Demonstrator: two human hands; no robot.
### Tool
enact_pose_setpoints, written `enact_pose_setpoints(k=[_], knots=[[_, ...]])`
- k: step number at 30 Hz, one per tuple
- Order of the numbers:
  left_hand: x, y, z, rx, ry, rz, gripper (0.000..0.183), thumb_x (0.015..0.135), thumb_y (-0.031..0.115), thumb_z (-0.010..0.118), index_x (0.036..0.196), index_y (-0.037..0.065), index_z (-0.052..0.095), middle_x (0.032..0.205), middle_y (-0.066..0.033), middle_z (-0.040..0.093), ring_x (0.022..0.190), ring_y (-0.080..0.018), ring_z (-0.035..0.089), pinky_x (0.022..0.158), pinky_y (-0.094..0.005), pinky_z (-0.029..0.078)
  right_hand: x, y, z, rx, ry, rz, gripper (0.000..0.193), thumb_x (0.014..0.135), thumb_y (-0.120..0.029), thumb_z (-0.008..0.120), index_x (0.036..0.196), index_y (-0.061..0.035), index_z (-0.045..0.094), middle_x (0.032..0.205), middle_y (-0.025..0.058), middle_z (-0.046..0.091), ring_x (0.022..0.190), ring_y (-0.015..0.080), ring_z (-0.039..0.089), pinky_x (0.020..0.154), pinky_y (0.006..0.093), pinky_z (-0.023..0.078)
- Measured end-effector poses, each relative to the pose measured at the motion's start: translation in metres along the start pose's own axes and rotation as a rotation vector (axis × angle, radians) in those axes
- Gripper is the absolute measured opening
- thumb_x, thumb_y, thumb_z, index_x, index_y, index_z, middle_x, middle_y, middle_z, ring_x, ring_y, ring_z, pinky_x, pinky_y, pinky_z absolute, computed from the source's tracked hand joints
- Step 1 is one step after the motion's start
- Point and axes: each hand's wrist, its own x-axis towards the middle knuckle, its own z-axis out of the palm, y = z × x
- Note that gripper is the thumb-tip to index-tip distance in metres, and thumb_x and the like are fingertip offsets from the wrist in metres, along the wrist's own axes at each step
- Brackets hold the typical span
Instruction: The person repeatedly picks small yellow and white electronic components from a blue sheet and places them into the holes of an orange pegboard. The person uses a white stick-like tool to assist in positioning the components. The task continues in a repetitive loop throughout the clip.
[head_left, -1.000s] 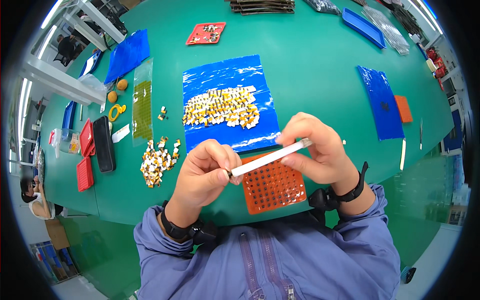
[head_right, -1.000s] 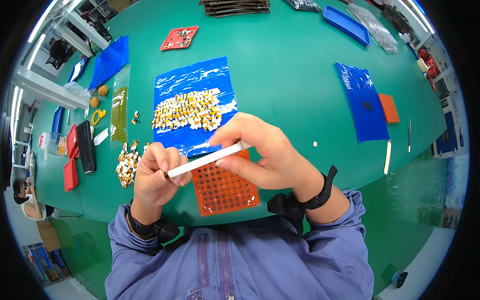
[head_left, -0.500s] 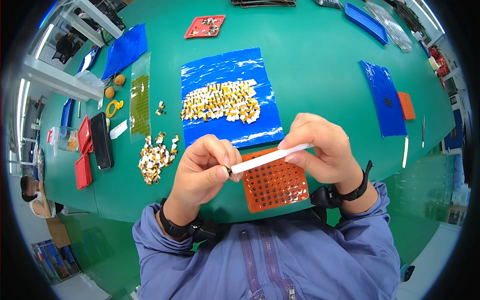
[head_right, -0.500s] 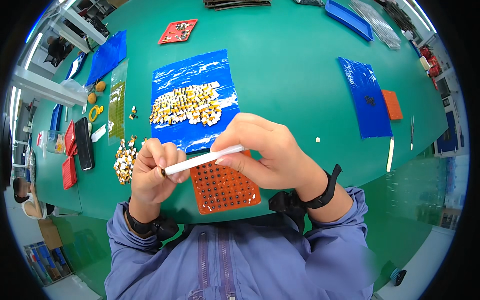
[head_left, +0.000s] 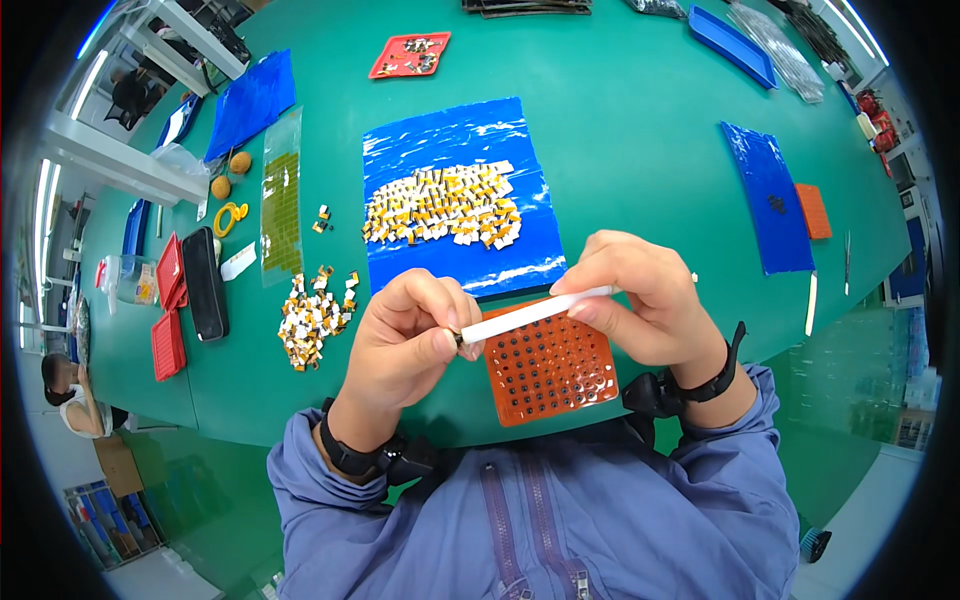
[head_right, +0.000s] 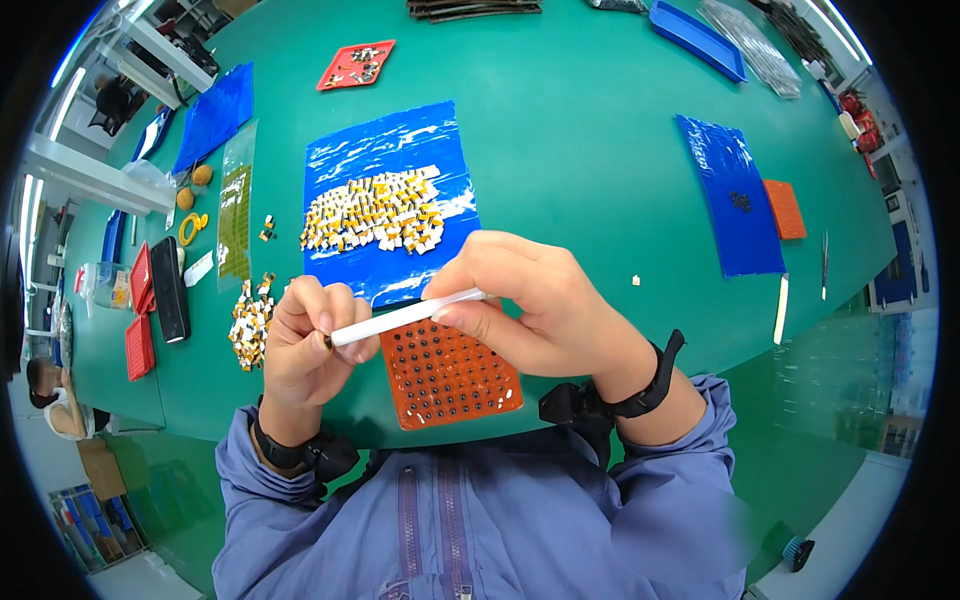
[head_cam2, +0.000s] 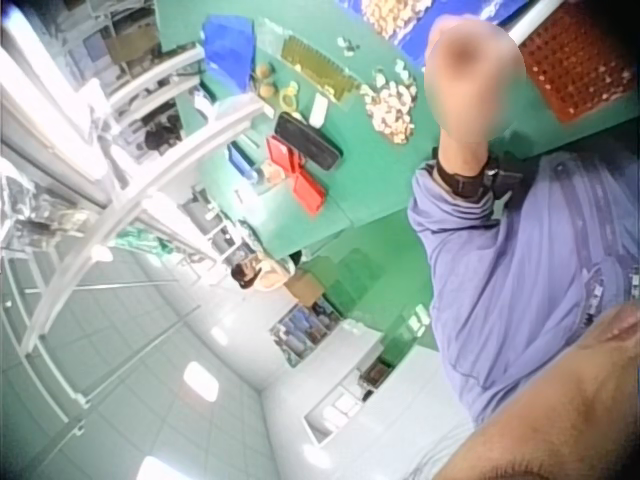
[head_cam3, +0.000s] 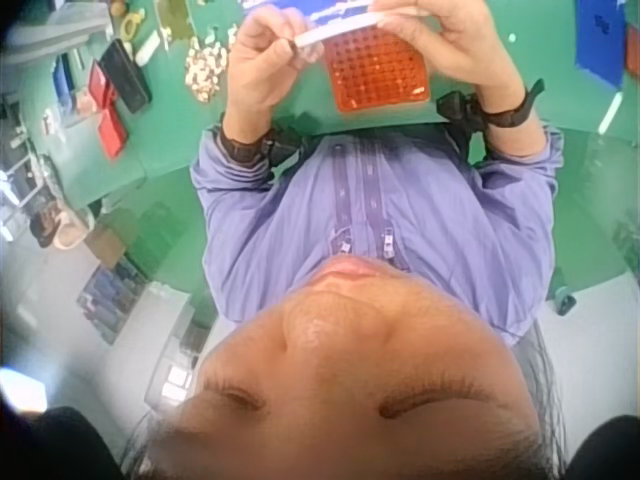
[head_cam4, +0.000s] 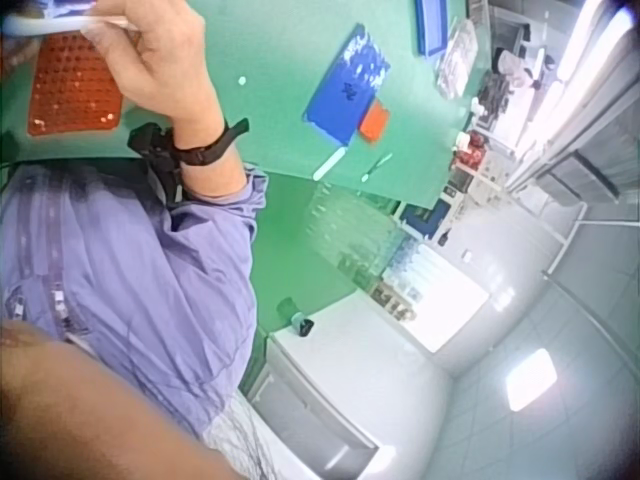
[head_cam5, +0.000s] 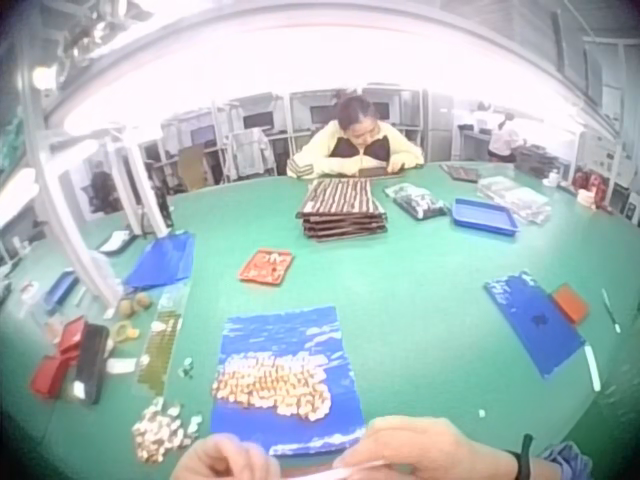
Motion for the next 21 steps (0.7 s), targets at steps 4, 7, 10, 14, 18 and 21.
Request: enact_pose_setpoints(k=[4,7,10,14,18,21], knots=[[0.001,-0.001,-0.001,0.057,0.030,0.031,0.009,0.082,0.007,0.056,0.083,0.004,0.047,0.076,-0.0053,0.050,0.072,-0.0146,0.050,0.063,-0.0258,0.040,0.000,-0.003,-0.005,-0.063,-0.060,0.035,0.010,0.074,-0.003,0.062,0.083,-0.0008,0.059,0.065,0.0059,0.056,0.055,0.0157,0.051,0.048,0.0248,0.039],[0.002,-0.001,0.000,0.103,0.078,0.073,0.008,0.082,0.006,0.055,0.083,0.004,0.047,0.076,-0.0045,0.050,0.072,-0.0142,0.049,0.063,-0.0256,0.040,0.000,-0.006,-0.004,-0.019,-0.011,0.078,0.013,0.071,-0.002,0.064,0.083,-0.0016,0.059,0.066,0.0054,0.058,0.055,0.0146,0.053,0.048,0.0241,0.039],[0.003,-0.002,-0.001,0.142,0.135,0.100,0.006,0.083,0.003,0.053,0.083,0.004,0.047,0.077,-0.0047,0.051,0.072,-0.0139,0.050,0.064,-0.0252,0.041,0.000,-0.014,-0.003,0.083,0.066,0.075,0.015,0.068,0.001,0.066,0.082,-0.0013,0.060,0.067,0.0053,0.058,0.055,0.0139,0.052,0.048,0.0242,0.039],[0.006,0.002,0.000,0.218,0.200,0.130,0.005,0.083,0.003,0.052,0.083,0.004,0.047,0.078,-0.0060,0.053,0.071,-0.0135,0.050,0.065,-0.0246,0.041,0.004,-0.015,0.001,0.072,0.083,-0.154,0.015,0.067,0.000,0.067,0.079,-0.0009,0.058,0.067,0.0061,0.057,0.053,0.0145,0.050,0.046,0.0250,0.038],[0.005,0.018,-0.005,0.488,0.263,0.152,0.007,0.081,0.000,0.054,0.084,0.003,0.049,0.078,-0.0061,0.055,0.071,-0.0113,0.052,0.065,-0.0231,0.042,0.002,-0.018,0.010,-0.041,0.062,-0.151,0.015,0.070,-0.004,0.066,0.070,-0.0034,0.052,0.065,0.0064,0.056,0.053,0.0172,0.052,0.047,0.0261,0.040],[0.003,0.030,-0.002,0.756,0.356,0.208,0.012,0.077,-0.004,0.058,0.087,0.000,0.053,0.079,-0.0047,0.057,0.072,-0.0085,0.054,0.065,-0.0200,0.043,0.004,-0.019,0.013,-0.092,0.037,-0.173,0.015,0.070,-0.005,0.066,0.070,-0.0030,0.050,0.062,0.0060,0.054,0.053,0.0180,0.052,0.047,0.0269,0.041]])
